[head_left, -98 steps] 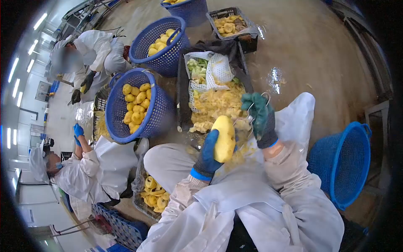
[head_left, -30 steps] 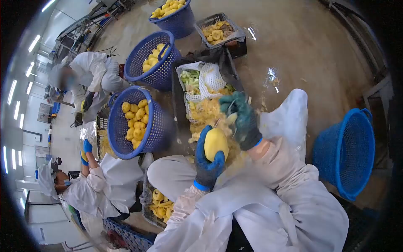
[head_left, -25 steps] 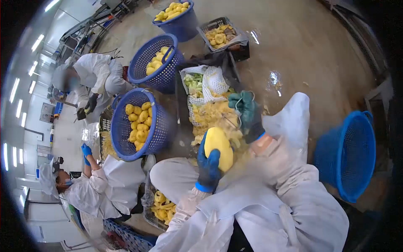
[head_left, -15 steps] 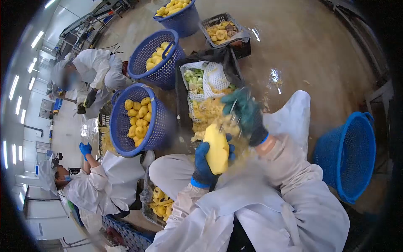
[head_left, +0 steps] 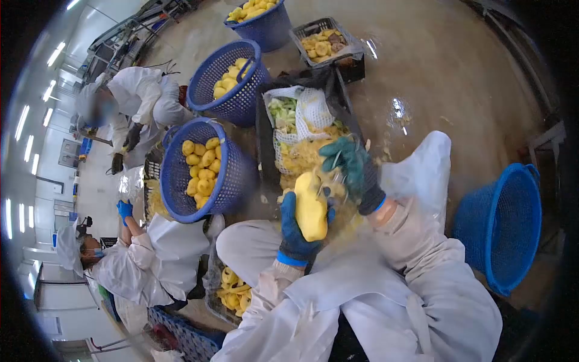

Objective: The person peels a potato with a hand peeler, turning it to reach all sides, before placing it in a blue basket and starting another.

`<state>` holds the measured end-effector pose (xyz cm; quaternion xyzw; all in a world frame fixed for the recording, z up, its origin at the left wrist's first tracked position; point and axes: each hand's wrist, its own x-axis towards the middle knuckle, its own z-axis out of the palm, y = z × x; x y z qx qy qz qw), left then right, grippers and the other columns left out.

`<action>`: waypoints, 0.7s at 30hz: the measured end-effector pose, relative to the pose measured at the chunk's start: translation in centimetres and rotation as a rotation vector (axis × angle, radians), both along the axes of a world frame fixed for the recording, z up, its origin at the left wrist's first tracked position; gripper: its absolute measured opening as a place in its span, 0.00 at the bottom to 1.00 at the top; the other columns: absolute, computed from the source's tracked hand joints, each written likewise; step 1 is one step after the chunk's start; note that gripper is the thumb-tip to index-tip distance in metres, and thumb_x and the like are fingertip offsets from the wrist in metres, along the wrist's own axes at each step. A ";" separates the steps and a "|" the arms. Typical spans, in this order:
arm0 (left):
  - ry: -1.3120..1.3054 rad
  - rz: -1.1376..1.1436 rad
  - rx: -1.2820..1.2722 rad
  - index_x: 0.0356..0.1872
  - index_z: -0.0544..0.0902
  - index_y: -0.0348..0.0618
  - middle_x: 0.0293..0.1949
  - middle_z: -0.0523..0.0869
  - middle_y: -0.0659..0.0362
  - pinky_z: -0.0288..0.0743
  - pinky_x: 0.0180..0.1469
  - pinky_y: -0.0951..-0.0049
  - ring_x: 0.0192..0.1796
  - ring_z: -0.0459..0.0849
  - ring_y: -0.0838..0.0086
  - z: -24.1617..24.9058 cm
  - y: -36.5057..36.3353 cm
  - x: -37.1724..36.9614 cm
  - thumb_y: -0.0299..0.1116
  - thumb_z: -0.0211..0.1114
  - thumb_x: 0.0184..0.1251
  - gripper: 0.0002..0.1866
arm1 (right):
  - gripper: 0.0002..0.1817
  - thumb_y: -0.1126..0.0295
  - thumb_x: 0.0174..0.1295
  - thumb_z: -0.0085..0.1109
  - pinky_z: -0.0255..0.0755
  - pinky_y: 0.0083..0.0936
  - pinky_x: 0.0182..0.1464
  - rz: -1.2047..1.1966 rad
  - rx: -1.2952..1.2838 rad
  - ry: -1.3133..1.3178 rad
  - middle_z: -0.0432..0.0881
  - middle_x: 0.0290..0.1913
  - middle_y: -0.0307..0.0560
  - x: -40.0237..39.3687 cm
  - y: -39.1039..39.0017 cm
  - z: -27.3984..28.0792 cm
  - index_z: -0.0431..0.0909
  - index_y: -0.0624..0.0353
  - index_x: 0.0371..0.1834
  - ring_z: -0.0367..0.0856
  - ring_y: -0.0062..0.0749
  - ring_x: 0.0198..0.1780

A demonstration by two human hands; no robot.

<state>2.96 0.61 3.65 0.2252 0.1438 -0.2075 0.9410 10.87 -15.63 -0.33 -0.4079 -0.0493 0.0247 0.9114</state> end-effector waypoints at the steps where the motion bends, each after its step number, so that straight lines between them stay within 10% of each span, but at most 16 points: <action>1: 0.013 0.019 0.001 0.62 0.68 0.44 0.51 0.78 0.50 0.79 0.46 0.62 0.46 0.81 0.61 -0.1 -0.2 -0.3 0.50 0.53 0.67 0.28 | 0.22 0.53 0.70 0.45 0.74 0.27 0.44 -0.056 -0.247 -0.150 0.81 0.38 0.46 -0.8 0.7 -0.2 0.76 0.63 0.46 0.79 0.28 0.35; 2: 0.011 -0.007 0.002 0.61 0.69 0.44 0.49 0.79 0.53 0.79 0.45 0.63 0.46 0.81 0.63 0.2 -0.4 -0.2 0.49 0.53 0.69 0.26 | 0.23 0.52 0.70 0.44 0.75 0.28 0.44 -0.114 -0.497 -0.313 0.81 0.37 0.46 -0.9 1.5 -0.2 0.75 0.62 0.46 0.79 0.28 0.34; 7: -0.005 -0.026 0.125 0.58 0.71 0.43 0.47 0.80 0.54 0.79 0.43 0.65 0.44 0.82 0.64 0.6 -0.4 0.2 0.49 0.53 0.68 0.25 | 0.24 0.50 0.69 0.45 0.75 0.28 0.44 0.110 0.386 -0.012 0.81 0.43 0.48 1.0 -0.3 -1.3 0.74 0.63 0.49 0.81 0.30 0.38; 8: 0.024 -0.010 0.157 0.57 0.71 0.42 0.45 0.80 0.54 0.79 0.42 0.66 0.42 0.82 0.65 1.2 -0.9 -0.2 0.48 0.54 0.67 0.24 | 0.21 0.54 0.69 0.47 0.75 0.27 0.45 -0.033 -0.112 -0.200 0.80 0.46 0.48 -1.0 1.5 -0.3 0.74 0.63 0.48 0.80 0.30 0.41; 11: -0.133 -0.002 0.427 0.57 0.71 0.42 0.45 0.81 0.54 0.79 0.42 0.67 0.41 0.82 0.65 -2.3 -0.6 -0.6 0.48 0.53 0.67 0.24 | 0.20 0.55 0.70 0.47 0.73 0.24 0.44 -0.199 -0.383 -0.147 0.82 0.41 0.46 -0.7 1.9 0.8 0.75 0.64 0.45 0.80 0.26 0.38; 13: -0.059 -0.072 0.176 0.59 0.71 0.42 0.44 0.81 0.54 0.79 0.43 0.66 0.42 0.82 0.66 0.6 -0.5 -0.2 0.48 0.53 0.68 0.25 | 0.20 0.54 0.70 0.47 0.73 0.24 0.43 -0.052 -0.070 -0.029 0.82 0.39 0.45 0.0 -0.4 0.4 0.76 0.64 0.43 0.80 0.26 0.38; 17: 0.016 -0.030 0.155 0.59 0.71 0.42 0.46 0.81 0.51 0.79 0.46 0.65 0.45 0.82 0.63 0.0 -1.0 -0.3 0.50 0.54 0.67 0.26 | 0.21 0.52 0.69 0.48 0.73 0.24 0.41 -0.067 -0.433 -0.191 0.82 0.35 0.43 -1.6 1.8 1.9 0.77 0.63 0.42 0.79 0.26 0.36; 21: 0.056 0.016 0.040 0.58 0.72 0.43 0.47 0.81 0.52 0.80 0.47 0.65 0.46 0.82 0.66 0.8 -1.0 0.3 0.50 0.53 0.68 0.25 | 0.20 0.55 0.67 0.51 0.74 0.27 0.44 -0.221 0.087 0.176 0.81 0.35 0.44 1.1 -1.4 -0.3 0.77 0.64 0.44 0.80 0.29 0.37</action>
